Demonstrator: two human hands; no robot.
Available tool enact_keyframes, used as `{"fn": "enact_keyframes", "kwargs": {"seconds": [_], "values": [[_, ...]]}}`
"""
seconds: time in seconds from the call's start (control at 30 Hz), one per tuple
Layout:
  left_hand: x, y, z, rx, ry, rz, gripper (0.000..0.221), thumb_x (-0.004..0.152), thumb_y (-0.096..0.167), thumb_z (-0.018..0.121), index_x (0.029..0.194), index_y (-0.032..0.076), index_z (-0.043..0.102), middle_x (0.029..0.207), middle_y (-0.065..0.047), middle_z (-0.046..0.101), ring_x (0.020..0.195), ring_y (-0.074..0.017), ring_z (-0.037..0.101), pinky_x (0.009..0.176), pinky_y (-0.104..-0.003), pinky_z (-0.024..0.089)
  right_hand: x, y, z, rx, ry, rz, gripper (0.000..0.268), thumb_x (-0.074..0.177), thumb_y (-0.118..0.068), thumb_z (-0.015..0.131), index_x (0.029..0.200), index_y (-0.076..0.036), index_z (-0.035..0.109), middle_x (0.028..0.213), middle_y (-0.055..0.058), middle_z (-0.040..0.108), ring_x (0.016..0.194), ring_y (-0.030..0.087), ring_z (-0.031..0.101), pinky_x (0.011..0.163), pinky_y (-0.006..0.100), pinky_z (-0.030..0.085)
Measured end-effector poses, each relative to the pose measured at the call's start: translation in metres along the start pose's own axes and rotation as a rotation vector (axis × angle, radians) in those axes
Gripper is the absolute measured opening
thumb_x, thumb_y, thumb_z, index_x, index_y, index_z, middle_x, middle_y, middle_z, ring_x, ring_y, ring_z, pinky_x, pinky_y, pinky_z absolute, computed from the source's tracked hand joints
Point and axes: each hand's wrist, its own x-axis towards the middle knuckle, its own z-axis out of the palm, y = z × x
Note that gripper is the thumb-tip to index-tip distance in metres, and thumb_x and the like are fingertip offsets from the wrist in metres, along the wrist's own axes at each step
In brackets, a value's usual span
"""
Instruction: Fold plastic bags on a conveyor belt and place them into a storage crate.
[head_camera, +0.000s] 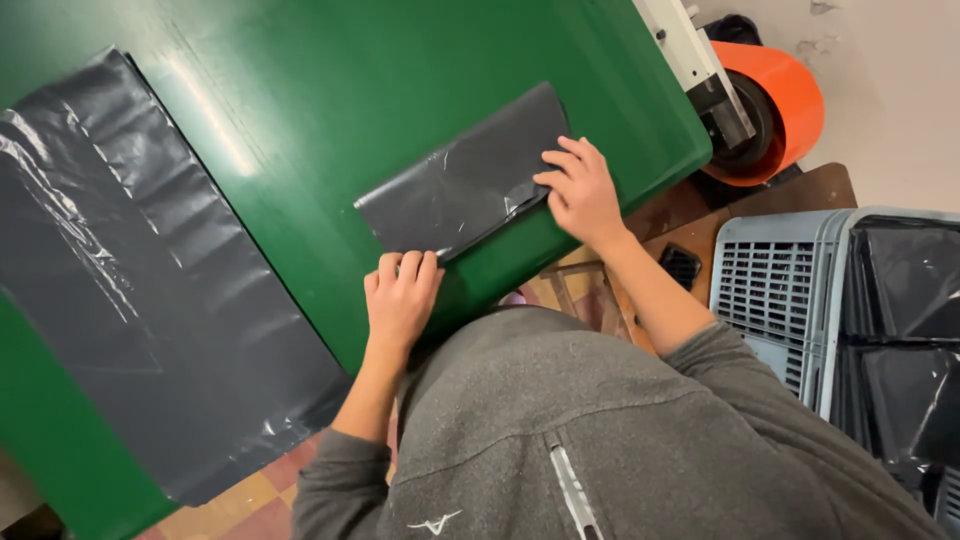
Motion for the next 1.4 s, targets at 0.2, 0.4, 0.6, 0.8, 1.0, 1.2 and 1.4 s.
{"fn": "enact_keyframes", "kwargs": {"seconds": [0.2, 0.4, 0.6, 0.8, 1.0, 1.2, 1.4], "values": [[0.014, -0.008, 0.016, -0.167, -0.314, 0.178, 0.013, 0.086, 0.020, 0.071, 0.079, 0.016, 0.061, 0.081, -0.001, 0.065, 0.080, -0.0214, 0.066, 0.062, -0.038, 0.047, 0.005, -0.094, 0.003, 0.033, -0.161, -0.299, 0.045, 0.080, -0.011, 0.072, 0.124, 0.000, 0.070, 0.138, 0.018, 0.060, 0.140, 0.041, 0.048, 0.117, 0.061, 0.034], [0.087, 0.005, 0.004, -0.650, -0.771, 0.216, 0.032, 0.089, 0.041, 0.068, 0.096, 0.011, 0.075, 0.088, -0.013, 0.073, 0.082, -0.0361, 0.069, 0.073, -0.047, 0.054, -0.036, -0.082, 0.043, 0.318, -0.251, -0.157, 0.039, 0.083, -0.004, 0.070, 0.122, -0.002, 0.067, 0.139, 0.016, 0.063, 0.140, 0.035, 0.053, 0.123, 0.051, 0.038], [0.126, -0.054, 0.159, -1.377, -0.963, -0.335, 0.070, 0.100, 0.058, 0.037, 0.095, 0.000, 0.077, 0.087, -0.013, 0.077, 0.081, -0.0217, 0.071, 0.081, -0.036, 0.055, -0.079, -0.035, 0.087, 0.948, -0.136, 0.736, 0.031, 0.106, -0.009, 0.057, 0.134, -0.001, 0.065, 0.115, 0.018, 0.056, 0.109, 0.030, 0.045, 0.102, 0.047, 0.030], [0.142, -0.032, 0.132, -0.845, -0.561, -0.342, 0.054, 0.099, 0.054, 0.053, 0.089, 0.004, 0.071, 0.080, -0.017, 0.073, 0.076, -0.0339, 0.069, 0.072, -0.045, 0.054, -0.062, 0.003, 0.073, 1.712, 0.275, 1.187, 0.024, 0.107, -0.022, 0.056, 0.128, -0.012, 0.052, 0.125, 0.003, 0.064, 0.104, 0.017, 0.067, 0.088, 0.039, 0.053], [0.142, 0.004, 0.168, -0.368, -0.244, -0.248, 0.046, 0.093, 0.054, 0.066, 0.081, 0.010, 0.064, 0.073, -0.013, 0.070, 0.066, -0.0370, 0.069, 0.060, -0.049, 0.051, -0.051, 0.016, 0.057, 1.839, 0.120, 1.214, 0.031, 0.106, -0.024, 0.044, 0.132, -0.007, 0.050, 0.136, 0.013, 0.063, 0.116, 0.031, 0.067, 0.097, 0.048, 0.057], [0.137, 0.018, 0.146, -0.172, -0.048, -0.320, 0.045, 0.088, 0.055, 0.069, 0.083, 0.011, 0.062, 0.074, -0.008, 0.068, 0.071, -0.0315, 0.067, 0.064, -0.048, 0.045, -0.068, 0.022, 0.021, 1.491, -0.010, 1.137, 0.027, 0.105, -0.021, 0.050, 0.127, -0.007, 0.052, 0.121, 0.015, 0.066, 0.106, 0.031, 0.070, 0.086, 0.046, 0.059], [0.056, 0.018, 0.072, -0.266, 0.168, -0.507, 0.042, 0.092, 0.050, 0.071, 0.108, 0.011, 0.062, 0.104, -0.004, 0.065, 0.102, -0.0289, 0.058, 0.075, -0.047, 0.043, -0.098, 0.002, 0.039, 0.727, 0.025, 0.623, 0.014, 0.100, -0.006, 0.069, 0.111, -0.003, 0.061, 0.099, 0.012, 0.063, 0.084, 0.026, 0.063, 0.076, 0.037, 0.054]]}}
